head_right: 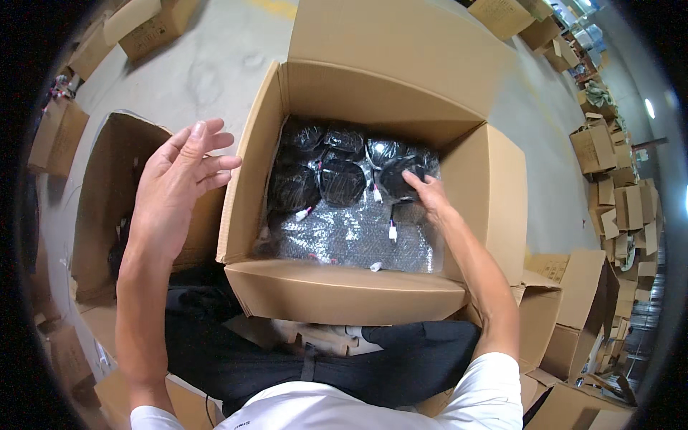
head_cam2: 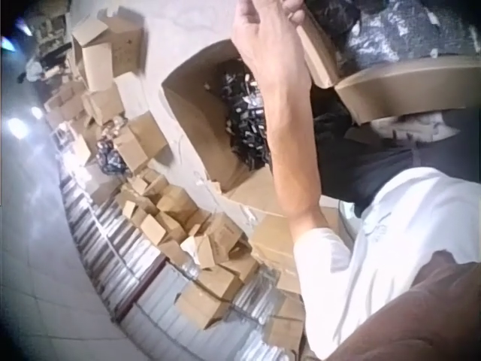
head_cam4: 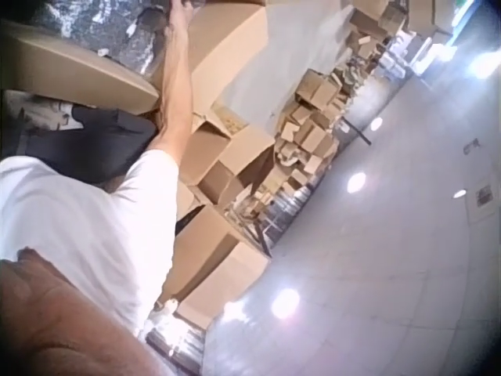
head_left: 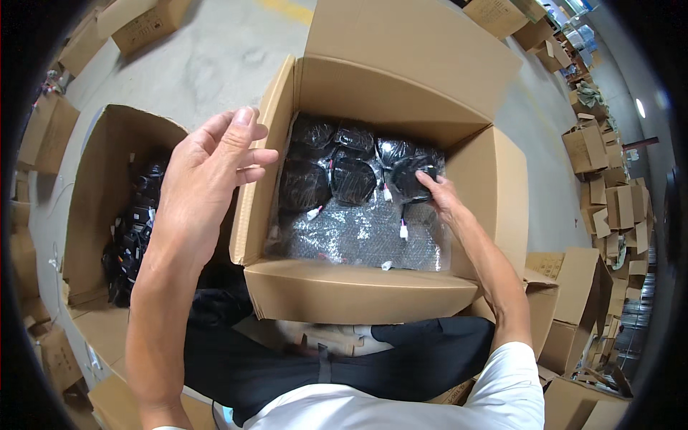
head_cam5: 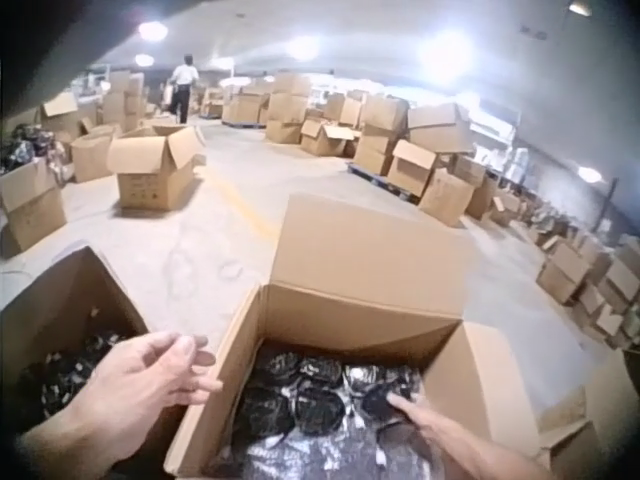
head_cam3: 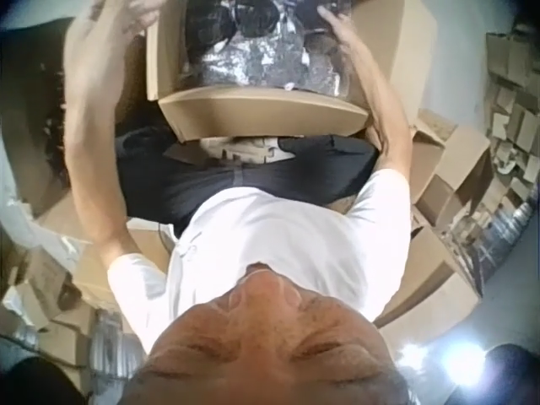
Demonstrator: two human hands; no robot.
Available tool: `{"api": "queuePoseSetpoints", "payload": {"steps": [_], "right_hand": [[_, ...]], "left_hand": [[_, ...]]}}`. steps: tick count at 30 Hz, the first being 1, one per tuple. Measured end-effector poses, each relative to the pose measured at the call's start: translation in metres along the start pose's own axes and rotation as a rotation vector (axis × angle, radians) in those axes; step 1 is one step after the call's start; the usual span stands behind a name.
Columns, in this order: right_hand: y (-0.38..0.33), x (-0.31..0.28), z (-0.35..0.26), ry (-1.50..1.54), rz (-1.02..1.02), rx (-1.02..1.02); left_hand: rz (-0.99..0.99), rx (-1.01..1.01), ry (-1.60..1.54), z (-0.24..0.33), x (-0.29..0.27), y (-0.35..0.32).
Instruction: The person packs electronic components by taking them from one cardboard box and placing them into another cardboard box with bubble wrap, arranging them neatly by hand.
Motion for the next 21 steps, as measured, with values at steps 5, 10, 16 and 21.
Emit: {"api": "queuePoseSetpoints", "payload": {"steps": [5, 10, 16, 21], "right_hand": [[0.011, 0.006, 0.047, 0.000, -0.083, 0.068], [0.005, 0.019, 0.081, 0.083, -0.058, 0.182], [-0.008, 0.029, 0.086, -0.400, -0.082, 0.086], [0.032, -0.053, 0.063, -0.553, 0.283, -0.187]], "left_hand": [[0.026, 0.043, 0.078, 0.002, 0.002, 0.006], [-0.004, 0.068, 0.082, 0.005, 0.002, 0.005], [-0.180, 0.214, 0.167, -0.003, 0.017, -0.018], [-0.267, 0.572, -0.023, 0.039, 0.029, -0.098]]}}
Point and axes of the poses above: each hand's wrist, its own y-axis towards the middle knuckle, its own x-axis out of the palm, z = x × y, the point moved 10 cm from there along y, towards the middle knuckle, and after that the axes turned 11 degrees about z, right-handed, at the moved point
